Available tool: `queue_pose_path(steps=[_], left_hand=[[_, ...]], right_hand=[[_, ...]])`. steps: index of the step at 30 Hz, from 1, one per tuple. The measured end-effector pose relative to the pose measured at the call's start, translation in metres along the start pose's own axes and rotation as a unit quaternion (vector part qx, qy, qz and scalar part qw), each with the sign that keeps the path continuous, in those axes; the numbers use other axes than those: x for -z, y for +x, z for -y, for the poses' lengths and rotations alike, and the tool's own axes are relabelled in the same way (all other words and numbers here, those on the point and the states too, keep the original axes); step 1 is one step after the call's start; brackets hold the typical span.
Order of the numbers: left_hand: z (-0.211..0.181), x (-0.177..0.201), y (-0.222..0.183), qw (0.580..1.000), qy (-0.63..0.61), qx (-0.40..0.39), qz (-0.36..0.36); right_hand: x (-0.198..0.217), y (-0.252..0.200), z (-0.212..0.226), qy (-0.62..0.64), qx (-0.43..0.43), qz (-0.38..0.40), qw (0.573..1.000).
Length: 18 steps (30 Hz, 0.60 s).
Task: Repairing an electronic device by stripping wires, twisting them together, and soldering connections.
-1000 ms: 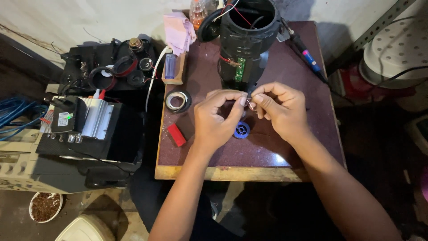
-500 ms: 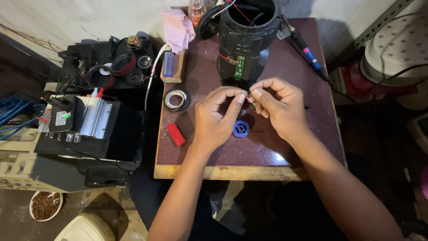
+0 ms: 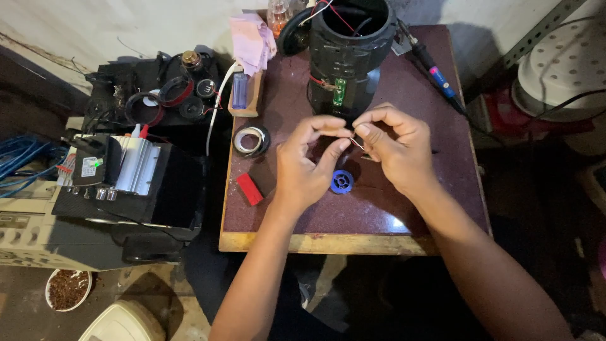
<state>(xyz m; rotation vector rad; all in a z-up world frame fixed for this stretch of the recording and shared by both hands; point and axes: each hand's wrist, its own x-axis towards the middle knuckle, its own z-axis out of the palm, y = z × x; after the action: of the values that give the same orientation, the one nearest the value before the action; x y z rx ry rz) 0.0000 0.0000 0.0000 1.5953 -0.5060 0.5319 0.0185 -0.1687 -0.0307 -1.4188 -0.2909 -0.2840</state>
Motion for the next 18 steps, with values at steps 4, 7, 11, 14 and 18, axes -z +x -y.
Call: queue_pose_path(steps=[4,7,11,14,18], left_hand=[[0.006,0.001,-0.002,1.000,0.011,0.000,0.000],[0.011,0.000,-0.002,1.000,0.019,0.001,-0.001],[0.006,0.003,-0.001,0.999,0.032,-0.002,0.003],[0.012,0.004,-0.003,0.999,0.047,0.003,0.003],[0.018,0.005,-0.005,0.997,0.079,0.005,0.001]], right_hand=[[-0.001,0.000,0.019,-0.016,0.002,0.017,1.000],[0.001,0.002,0.039,-0.071,0.011,0.009,0.997],[-0.001,0.004,0.063,-0.276,0.105,-0.001,0.955],[-0.007,0.004,0.061,-0.330,0.117,0.014,0.936],[-0.018,0.011,0.060,-0.367,0.123,0.045,0.921]])
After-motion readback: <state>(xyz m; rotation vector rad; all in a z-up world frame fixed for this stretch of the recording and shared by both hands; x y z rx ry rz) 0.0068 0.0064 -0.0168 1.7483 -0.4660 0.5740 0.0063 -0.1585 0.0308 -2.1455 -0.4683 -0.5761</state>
